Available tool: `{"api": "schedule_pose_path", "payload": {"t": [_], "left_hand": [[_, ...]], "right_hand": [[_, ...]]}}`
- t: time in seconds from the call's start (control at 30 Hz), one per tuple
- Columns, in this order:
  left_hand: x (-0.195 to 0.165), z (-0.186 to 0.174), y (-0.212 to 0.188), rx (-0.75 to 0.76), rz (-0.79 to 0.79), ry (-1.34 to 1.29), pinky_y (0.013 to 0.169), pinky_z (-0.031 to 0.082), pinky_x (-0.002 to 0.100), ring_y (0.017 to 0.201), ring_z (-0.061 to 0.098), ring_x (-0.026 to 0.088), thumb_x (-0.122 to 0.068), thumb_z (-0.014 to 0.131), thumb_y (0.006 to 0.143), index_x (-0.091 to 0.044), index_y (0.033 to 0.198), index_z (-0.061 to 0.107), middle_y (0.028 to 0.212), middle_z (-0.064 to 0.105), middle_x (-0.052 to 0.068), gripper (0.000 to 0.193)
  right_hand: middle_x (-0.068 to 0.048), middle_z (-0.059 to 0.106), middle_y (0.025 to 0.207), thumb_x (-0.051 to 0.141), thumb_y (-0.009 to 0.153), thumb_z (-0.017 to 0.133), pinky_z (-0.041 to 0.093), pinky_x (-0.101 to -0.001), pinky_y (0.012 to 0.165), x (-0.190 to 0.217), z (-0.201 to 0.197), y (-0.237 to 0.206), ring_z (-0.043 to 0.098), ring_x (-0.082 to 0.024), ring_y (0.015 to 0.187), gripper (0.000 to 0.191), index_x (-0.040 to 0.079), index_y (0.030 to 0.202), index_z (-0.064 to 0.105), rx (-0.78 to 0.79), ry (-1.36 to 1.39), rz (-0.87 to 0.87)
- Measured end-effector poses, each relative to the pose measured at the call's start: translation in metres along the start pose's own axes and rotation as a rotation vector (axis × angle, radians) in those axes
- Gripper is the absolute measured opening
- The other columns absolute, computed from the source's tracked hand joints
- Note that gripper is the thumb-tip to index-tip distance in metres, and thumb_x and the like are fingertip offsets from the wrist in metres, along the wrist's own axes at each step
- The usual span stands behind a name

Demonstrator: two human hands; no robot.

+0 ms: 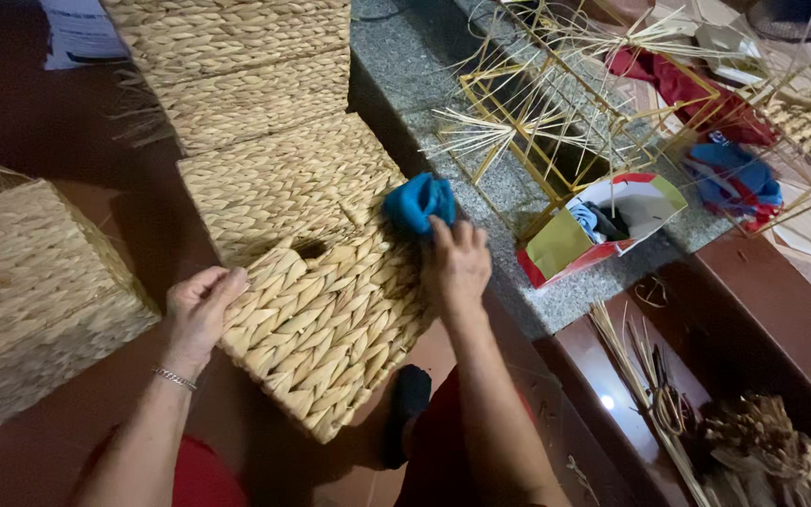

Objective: The person sits on the floor and wipes water hyacinth woven baskets one at a time with a blue cloth, turning each basket over to wipe its sides and top, then sets it aside and reaches for the next basket.

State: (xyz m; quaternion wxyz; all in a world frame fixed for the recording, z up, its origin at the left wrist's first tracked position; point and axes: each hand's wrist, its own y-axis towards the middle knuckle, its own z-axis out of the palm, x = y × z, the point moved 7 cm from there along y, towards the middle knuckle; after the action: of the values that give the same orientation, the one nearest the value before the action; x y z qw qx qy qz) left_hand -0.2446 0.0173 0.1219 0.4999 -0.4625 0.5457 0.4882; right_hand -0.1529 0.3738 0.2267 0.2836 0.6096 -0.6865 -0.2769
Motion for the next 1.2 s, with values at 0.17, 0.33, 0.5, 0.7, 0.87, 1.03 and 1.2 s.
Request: {"api": "schedule_pose_path", "payload": {"t": [0.17,0.33,0.5,0.7,0.87,1.03,1.2], "left_hand": [[-0.005,-0.004,0.004,-0.045,-0.046,0.028,0.069,0.051,0.021,0.080,0.064,0.006,-0.026,0.074,0.096,-0.003,0.101,0.077,0.090,0.074,0.000,0.023],[0.002,-0.007,0.005,-0.008,-0.105,-0.020,0.068,0.049,0.020,0.085,0.065,0.005,-0.029,0.073,0.098,0.000,0.104,0.077,0.096,0.075,0.001,0.030],[0.007,-0.006,0.001,-0.005,-0.108,-0.026,0.067,0.051,0.024,0.079,0.064,0.010,-0.028,0.074,0.096,0.002,0.108,0.075,0.093,0.074,0.005,0.032],[0.013,0.009,0.000,0.046,-0.081,-0.106,0.075,0.052,0.021,0.084,0.066,0.006,-0.029,0.071,0.096,0.001,0.109,0.075,0.094,0.074,0.001,0.033],[0.016,0.003,0.010,-0.052,0.039,-0.006,0.068,0.045,0.022,0.078,0.053,0.003,-0.038,0.067,0.102,0.001,0.096,0.076,0.085,0.063,-0.006,0.040],[0.026,0.004,0.030,0.053,0.017,0.061,0.058,0.044,0.024,0.066,0.053,0.004,-0.041,0.066,0.100,-0.003,0.079,0.071,0.070,0.061,-0.007,0.044],[0.036,0.002,0.027,0.090,-0.081,-0.029,0.057,0.040,0.028,0.067,0.047,0.007,-0.042,0.068,0.105,0.002,0.080,0.063,0.073,0.055,-0.004,0.051]], "right_hand": [[-0.013,0.060,0.108,-0.001,0.098,0.070,0.048,-0.0276,0.057,0.115,-0.045,-0.040,0.055,-0.019,0.082,0.036,0.007,0.133,0.069,0.134,0.229,-0.292],[-0.013,0.064,0.113,0.016,0.093,0.069,0.047,-0.0320,0.068,0.185,-0.115,-0.087,0.055,-0.019,0.091,0.033,0.009,0.125,0.069,0.107,0.538,-0.558],[-0.010,0.065,0.105,0.007,0.091,0.069,0.051,-0.0317,0.065,0.138,-0.058,-0.036,0.058,-0.020,0.087,0.035,0.009,0.127,0.069,-0.006,0.449,-0.481],[-0.015,0.062,0.112,0.009,0.083,0.072,0.053,-0.0459,0.080,0.004,0.012,0.019,0.057,-0.035,0.096,0.042,0.016,0.125,0.071,0.016,0.117,-0.012],[-0.018,0.059,0.103,0.002,0.086,0.067,0.050,-0.0443,0.064,0.060,-0.008,0.007,0.057,-0.035,0.088,0.049,0.011,0.134,0.069,0.263,0.185,-0.027],[-0.018,0.060,0.114,0.007,0.077,0.071,0.050,-0.0394,0.068,0.195,-0.107,-0.051,0.060,-0.029,0.094,0.053,0.005,0.130,0.067,0.043,0.391,-0.589],[-0.010,0.067,0.094,0.009,0.082,0.068,0.050,-0.0402,0.058,0.191,-0.085,-0.046,0.060,-0.025,0.076,0.039,0.008,0.120,0.072,0.248,0.613,-0.604]]}}
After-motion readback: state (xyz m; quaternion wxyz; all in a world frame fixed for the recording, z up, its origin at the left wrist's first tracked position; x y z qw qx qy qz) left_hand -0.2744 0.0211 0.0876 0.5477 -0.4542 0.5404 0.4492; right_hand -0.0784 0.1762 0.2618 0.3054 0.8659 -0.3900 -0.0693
